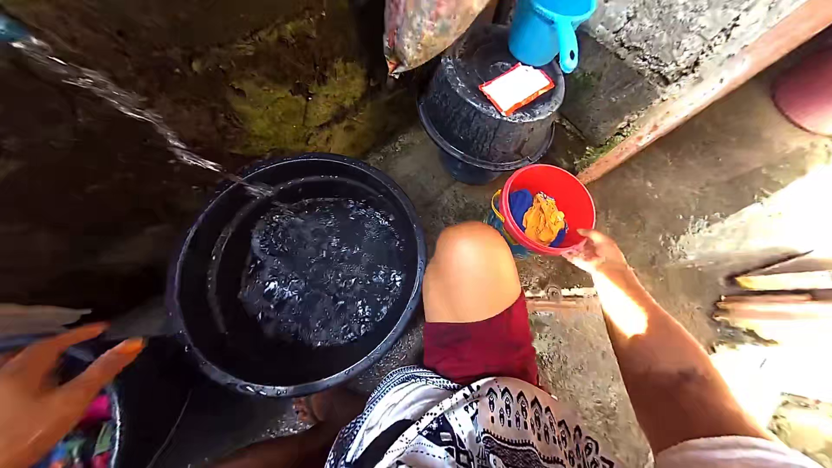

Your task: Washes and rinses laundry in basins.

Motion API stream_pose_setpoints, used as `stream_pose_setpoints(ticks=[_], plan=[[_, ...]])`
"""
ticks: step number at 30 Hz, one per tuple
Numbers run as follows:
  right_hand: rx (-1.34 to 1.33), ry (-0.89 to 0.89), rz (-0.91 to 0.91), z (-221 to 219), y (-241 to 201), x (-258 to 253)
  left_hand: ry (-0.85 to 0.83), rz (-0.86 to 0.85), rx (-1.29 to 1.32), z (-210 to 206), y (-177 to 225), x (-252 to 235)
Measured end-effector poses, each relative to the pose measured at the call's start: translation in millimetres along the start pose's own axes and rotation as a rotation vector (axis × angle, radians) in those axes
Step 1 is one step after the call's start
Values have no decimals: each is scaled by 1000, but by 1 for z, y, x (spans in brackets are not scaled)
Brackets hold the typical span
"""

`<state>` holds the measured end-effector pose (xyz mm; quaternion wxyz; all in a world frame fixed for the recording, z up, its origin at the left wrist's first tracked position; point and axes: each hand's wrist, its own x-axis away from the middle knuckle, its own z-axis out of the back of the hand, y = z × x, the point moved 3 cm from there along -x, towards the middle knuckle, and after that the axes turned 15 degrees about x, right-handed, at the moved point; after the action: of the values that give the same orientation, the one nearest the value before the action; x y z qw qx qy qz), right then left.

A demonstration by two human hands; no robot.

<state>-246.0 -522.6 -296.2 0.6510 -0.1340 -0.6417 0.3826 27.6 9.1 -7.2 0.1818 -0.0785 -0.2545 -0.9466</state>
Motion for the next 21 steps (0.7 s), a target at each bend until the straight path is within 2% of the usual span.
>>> stream_pose_setpoints(ticks=[1,2,4,7,9,12,14,17,21], plan=[[-37,-41,24,-2,6,-1,-275,-249,-39,-1,-46,-61],[-24,-74,52,-5,10,3,-391,-424,-69,-13,-85,-109],[101,-110,142,-13,16,27,-433,-559,-50,-42,-116,-146],[327,-17,291,-25,9,69,-516,-487,-29,-72,-109,-145],[288,65,292,-39,-6,83,-588,-408,-43,-85,-113,-153],[478,76,363,-55,-33,101,-618,-322,-93,-101,-132,-173],[621,30,428,-65,-49,122,-581,-248,-135,-111,-150,-182],[683,-60,505,-81,-70,156,-428,-137,-146,-125,-170,-177],[737,-235,585,-120,-88,189,-300,-119,-82,-140,-180,-165]])
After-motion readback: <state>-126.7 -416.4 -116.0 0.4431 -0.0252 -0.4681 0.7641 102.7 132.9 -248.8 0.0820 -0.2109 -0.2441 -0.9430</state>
